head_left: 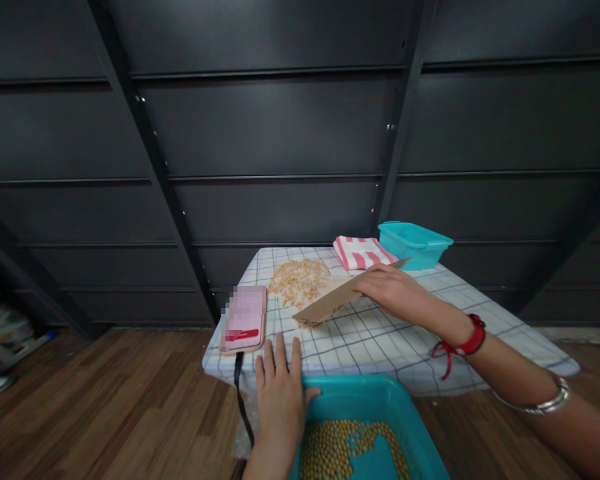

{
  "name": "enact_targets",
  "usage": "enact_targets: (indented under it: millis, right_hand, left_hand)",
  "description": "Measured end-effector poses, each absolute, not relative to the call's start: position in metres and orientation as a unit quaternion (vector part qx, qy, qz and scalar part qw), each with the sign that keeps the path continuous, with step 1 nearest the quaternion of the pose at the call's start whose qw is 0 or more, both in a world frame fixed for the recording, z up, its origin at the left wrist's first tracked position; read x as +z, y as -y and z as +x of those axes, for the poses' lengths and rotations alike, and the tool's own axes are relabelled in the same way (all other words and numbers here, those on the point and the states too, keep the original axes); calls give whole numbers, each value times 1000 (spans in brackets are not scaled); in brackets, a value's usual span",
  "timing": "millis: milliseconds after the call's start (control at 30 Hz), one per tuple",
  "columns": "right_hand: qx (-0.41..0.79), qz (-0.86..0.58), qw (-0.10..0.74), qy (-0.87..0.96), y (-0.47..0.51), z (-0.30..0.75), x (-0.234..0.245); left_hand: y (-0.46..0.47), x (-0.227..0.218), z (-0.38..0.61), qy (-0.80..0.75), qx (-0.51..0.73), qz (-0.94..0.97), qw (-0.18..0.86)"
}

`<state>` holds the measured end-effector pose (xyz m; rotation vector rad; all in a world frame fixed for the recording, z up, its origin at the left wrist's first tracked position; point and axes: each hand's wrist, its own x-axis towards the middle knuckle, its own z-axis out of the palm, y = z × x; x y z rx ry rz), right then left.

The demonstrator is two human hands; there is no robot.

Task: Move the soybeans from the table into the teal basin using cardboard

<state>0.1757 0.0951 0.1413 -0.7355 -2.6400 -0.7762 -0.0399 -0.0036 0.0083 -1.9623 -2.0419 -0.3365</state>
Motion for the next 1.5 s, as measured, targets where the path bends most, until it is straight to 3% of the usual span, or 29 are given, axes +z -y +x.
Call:
enact_targets:
  millis: [333, 1500]
  right_hand:
    - [-202, -247, 166, 933, -84, 203, 145]
    - [-231, -261, 166, 922, -88, 202, 134]
  left_hand:
    - [5, 12, -39, 707, -114, -683, 146]
    - [1, 3, -39, 697, -116, -686, 172]
